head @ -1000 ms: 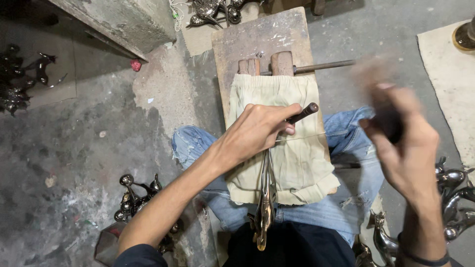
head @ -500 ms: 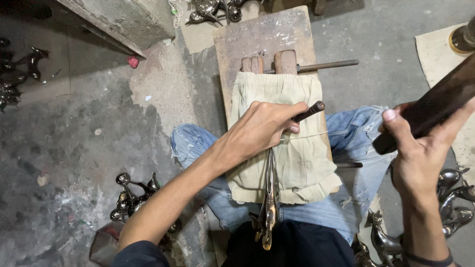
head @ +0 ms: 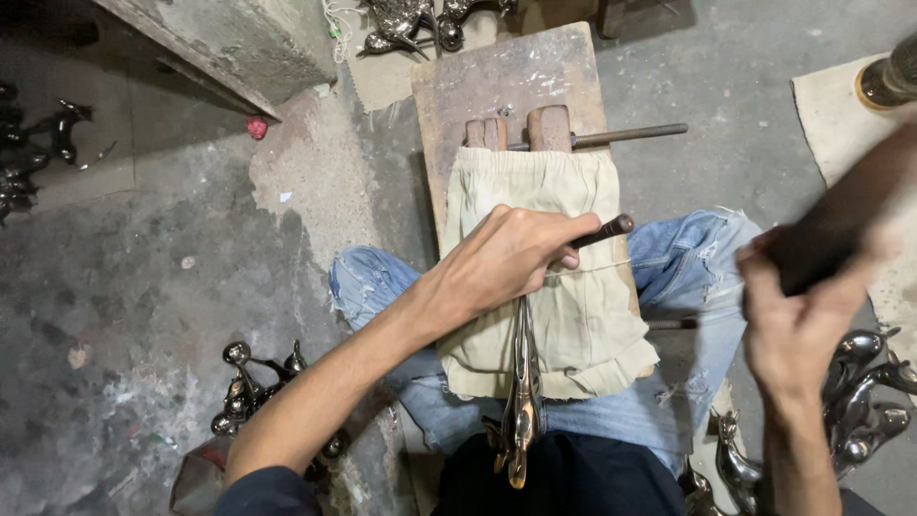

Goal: The person holds a metal rod against a metal object clamped in a vise and repeatedly strikes it with a wooden mallet to shape the metal. The person adjusts the rod's position and continues hammering throughout the clip.

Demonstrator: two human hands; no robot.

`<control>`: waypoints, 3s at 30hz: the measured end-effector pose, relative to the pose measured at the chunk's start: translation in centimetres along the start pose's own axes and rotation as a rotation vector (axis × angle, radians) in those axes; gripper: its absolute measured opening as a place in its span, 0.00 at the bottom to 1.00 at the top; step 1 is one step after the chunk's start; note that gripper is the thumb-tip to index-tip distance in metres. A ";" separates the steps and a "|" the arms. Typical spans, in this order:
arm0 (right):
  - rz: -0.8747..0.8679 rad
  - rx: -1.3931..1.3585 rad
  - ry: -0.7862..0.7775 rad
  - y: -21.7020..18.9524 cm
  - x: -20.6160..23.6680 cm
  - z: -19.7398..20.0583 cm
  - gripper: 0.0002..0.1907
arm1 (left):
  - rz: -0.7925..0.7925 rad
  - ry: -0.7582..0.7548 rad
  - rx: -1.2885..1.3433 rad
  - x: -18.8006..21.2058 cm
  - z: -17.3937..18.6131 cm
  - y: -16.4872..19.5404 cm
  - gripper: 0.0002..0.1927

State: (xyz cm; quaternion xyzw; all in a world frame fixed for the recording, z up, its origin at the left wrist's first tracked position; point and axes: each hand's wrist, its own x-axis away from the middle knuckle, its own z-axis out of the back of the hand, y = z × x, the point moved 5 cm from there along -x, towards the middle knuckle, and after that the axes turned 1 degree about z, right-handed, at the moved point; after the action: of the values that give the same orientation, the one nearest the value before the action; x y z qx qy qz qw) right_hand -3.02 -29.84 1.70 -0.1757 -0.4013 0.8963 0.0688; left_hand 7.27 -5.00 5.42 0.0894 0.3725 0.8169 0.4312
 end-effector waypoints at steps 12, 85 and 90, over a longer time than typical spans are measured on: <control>-0.285 -0.330 -0.020 0.5 2.2 -0.8 0.37 | 0.119 -0.264 0.063 -3.4 0.2 -1.1 0.21; -0.288 -0.233 0.007 -0.9 0.9 -1.3 0.41 | 0.074 -0.574 0.201 -6.0 -2.6 -4.9 0.32; -0.342 -0.406 0.019 -1.8 0.1 -1.6 0.40 | 0.103 -0.528 0.228 -5.3 -1.8 -3.9 0.30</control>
State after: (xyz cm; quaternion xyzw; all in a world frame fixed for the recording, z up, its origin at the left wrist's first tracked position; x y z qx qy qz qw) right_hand -2.61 -27.53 2.03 -0.1240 -0.5960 0.7711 0.1865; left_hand 12.15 -8.74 2.41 0.3658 0.3317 0.7390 0.4583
